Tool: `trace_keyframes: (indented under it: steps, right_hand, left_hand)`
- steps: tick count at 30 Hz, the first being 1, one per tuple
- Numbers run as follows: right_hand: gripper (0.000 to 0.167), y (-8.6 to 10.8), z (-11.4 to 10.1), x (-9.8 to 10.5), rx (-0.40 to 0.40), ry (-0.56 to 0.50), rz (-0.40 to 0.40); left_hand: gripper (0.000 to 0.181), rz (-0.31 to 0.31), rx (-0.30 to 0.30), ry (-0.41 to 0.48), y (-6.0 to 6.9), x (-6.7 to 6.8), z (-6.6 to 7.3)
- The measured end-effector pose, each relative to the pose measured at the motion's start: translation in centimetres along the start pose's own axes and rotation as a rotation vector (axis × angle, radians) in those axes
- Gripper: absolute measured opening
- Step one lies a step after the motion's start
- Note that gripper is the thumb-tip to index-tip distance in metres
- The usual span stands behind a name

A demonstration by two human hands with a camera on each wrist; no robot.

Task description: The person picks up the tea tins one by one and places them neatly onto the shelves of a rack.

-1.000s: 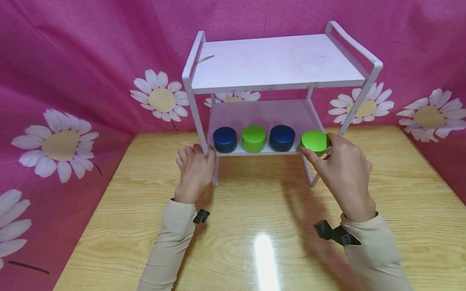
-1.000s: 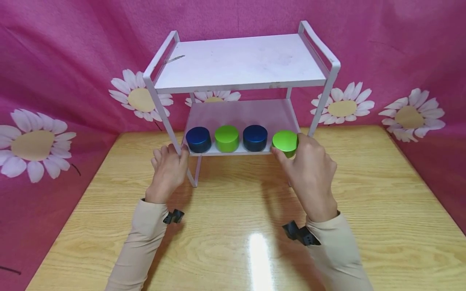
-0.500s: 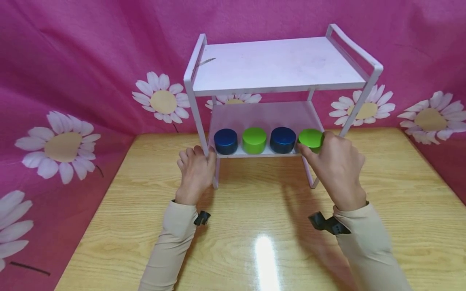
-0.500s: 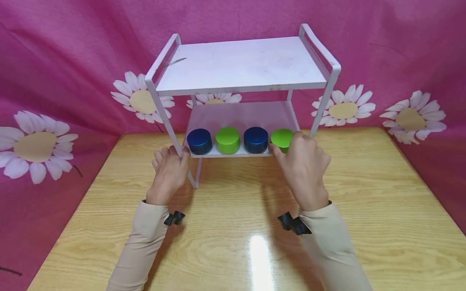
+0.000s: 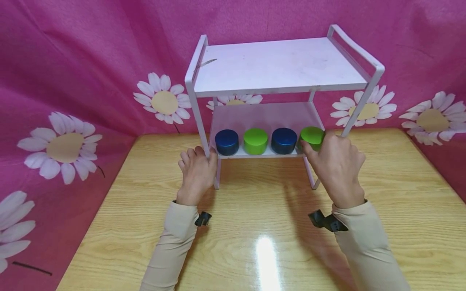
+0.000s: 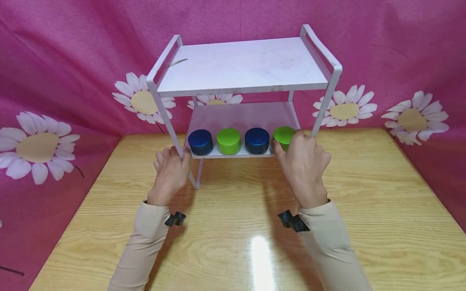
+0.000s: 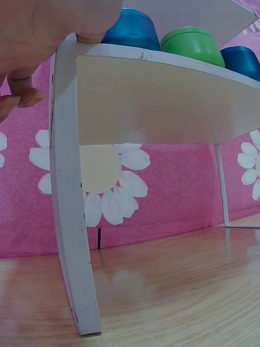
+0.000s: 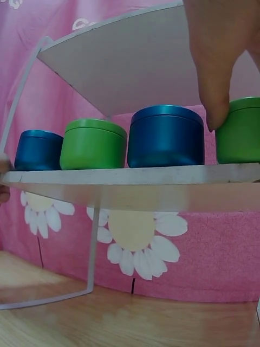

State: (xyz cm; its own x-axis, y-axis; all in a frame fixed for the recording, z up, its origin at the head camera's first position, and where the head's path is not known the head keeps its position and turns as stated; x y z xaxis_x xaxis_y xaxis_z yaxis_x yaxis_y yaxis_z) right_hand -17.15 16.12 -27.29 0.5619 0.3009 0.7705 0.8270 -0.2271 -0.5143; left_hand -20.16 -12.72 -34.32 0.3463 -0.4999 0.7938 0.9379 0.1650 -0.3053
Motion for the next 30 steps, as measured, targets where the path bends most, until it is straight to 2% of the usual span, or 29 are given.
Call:
trace_keyframes:
  steps: [4,11,19,26,30]
  right_hand:
    - [0.046,0.2,0.0,0.0,0.014,0.011,0.004]
    - [0.063,1.4,-0.2,0.7,0.032,0.012,-0.064]
    - [0.059,3.0,-0.2,2.2,0.110,-0.047,-0.046]
    - [0.057,4.3,1.2,2.0,0.154,-0.069,-0.036]
    - [0.059,5.4,2.6,1.4,0.147,-0.088,-0.096]
  left_hand:
    - [0.050,-0.001,0.001,-0.003,0.0,0.0,0.0]
    - [0.050,-0.003,-0.003,-0.008,-0.1,0.1,0.0]
    - [0.051,0.008,-0.002,-0.001,-0.2,-0.1,0.0]
    - [0.054,0.003,-0.002,-0.001,-0.5,-0.4,0.2]
    - [0.058,-0.032,-0.001,0.000,-0.5,-0.1,0.0]
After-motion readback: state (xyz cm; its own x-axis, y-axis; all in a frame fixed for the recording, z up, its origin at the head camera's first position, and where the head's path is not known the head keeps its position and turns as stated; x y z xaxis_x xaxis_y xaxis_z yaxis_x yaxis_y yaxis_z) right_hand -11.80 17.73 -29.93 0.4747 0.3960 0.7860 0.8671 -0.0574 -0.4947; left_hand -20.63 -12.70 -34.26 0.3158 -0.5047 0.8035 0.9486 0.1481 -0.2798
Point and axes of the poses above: each hand's wrist, its own y-axis away from the middle knuckle, its own x-axis out of the back of the hand, z = x × y, the point moved 3 cm from there along -y, towards the middle knuckle, and after that the axes turned 9 degrees about z, right-handed, at the moved point
